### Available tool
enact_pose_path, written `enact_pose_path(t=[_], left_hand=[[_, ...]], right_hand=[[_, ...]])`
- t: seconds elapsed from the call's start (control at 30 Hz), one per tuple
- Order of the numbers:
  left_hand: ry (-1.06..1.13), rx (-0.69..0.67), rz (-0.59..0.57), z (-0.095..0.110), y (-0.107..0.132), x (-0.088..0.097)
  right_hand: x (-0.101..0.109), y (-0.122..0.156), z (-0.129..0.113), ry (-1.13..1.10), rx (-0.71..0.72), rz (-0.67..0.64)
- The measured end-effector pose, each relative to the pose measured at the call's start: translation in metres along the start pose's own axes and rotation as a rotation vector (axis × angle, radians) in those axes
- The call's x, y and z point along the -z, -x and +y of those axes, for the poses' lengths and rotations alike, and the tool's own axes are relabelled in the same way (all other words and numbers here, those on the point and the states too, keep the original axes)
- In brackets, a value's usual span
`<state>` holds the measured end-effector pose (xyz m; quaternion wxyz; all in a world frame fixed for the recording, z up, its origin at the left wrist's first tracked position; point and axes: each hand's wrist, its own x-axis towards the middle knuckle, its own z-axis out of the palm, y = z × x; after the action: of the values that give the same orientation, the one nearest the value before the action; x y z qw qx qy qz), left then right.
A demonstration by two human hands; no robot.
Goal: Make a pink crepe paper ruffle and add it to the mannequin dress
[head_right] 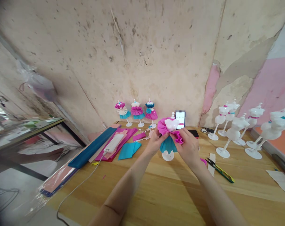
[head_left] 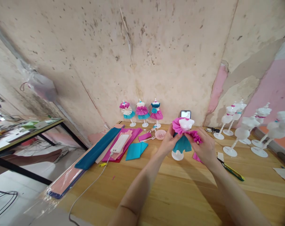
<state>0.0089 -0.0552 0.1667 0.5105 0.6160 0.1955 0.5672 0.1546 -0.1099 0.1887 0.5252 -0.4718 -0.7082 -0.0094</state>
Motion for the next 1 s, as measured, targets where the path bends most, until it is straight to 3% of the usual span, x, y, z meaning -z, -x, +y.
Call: enact_pose_path(t=[0.27, 0.6, 0.8, 1.0], left_hand=[[0.138, 0.153, -0.022, -0.002, 0.002, -0.005], [0.100, 0.170, 0.006, -0.009, 0.001, -0.003], [0.069, 0.147, 0.012, -0.011, -0.001, -0.002], [0.084, 0.155, 0.049, -0.010, -0.002, 0.001]], right_hand=[[-0.006, -0.001, 0.009, -0.229, -0.274, 0.009], [-0.004, -0.005, 0.014, -0.373, -0.378, -0.037], [0.001, -0.010, 0.011, -0.443, -0.354, -0.109], [-0.001, -0.008, 0.024, -0.356, -0.374, -0.126]])
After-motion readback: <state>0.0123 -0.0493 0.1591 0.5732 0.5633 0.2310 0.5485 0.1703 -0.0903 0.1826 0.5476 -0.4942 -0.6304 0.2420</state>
